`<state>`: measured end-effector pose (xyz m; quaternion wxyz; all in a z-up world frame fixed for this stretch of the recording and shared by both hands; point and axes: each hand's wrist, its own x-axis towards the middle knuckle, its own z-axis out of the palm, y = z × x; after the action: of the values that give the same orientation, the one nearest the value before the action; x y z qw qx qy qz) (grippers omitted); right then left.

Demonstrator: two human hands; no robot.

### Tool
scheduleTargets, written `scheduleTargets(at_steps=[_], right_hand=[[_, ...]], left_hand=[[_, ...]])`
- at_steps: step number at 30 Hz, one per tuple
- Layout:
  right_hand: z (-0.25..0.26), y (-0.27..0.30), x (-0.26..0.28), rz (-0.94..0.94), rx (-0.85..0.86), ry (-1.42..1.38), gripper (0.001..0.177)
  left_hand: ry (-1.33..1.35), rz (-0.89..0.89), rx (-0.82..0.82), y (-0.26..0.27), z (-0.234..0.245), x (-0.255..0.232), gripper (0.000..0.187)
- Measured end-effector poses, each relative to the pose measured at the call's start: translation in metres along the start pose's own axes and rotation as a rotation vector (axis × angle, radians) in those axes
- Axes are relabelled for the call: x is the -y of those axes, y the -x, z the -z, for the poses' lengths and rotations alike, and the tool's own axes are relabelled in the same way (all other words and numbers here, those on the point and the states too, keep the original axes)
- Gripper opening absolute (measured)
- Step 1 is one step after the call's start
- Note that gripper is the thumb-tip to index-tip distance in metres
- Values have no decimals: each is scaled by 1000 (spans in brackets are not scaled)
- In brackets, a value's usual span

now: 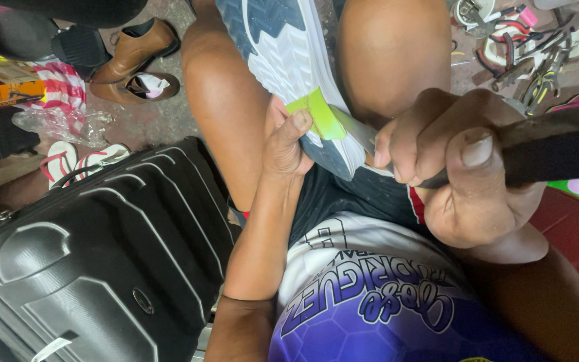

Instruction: The person holds a sneaker and uses a knife to scrape and clean the sole. They repeatedly scrape the white and grey rubber areas, removing debris and smoothing the surface.

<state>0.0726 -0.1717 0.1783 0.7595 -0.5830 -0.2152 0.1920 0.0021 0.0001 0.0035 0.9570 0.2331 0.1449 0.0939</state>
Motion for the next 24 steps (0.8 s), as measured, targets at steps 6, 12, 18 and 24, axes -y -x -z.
scheduleTargets(at_steps=[6, 12, 18, 24], right_hand=[[3, 4, -5, -24, -7, -20, 30], [3, 3, -10, 37, -21, 7, 21], [5, 4, -7, 24, -5, 22, 27], [6, 5, -1, -11, -6, 38, 32]], left_hand=[[-2, -9, -6, 0, -2, -2, 88], [-8, -21, -11, 0, -3, -2, 88], [-14, -10, -13, 1, 0, -2, 88], [-26, -9, -9, 2, 5, 1, 87]])
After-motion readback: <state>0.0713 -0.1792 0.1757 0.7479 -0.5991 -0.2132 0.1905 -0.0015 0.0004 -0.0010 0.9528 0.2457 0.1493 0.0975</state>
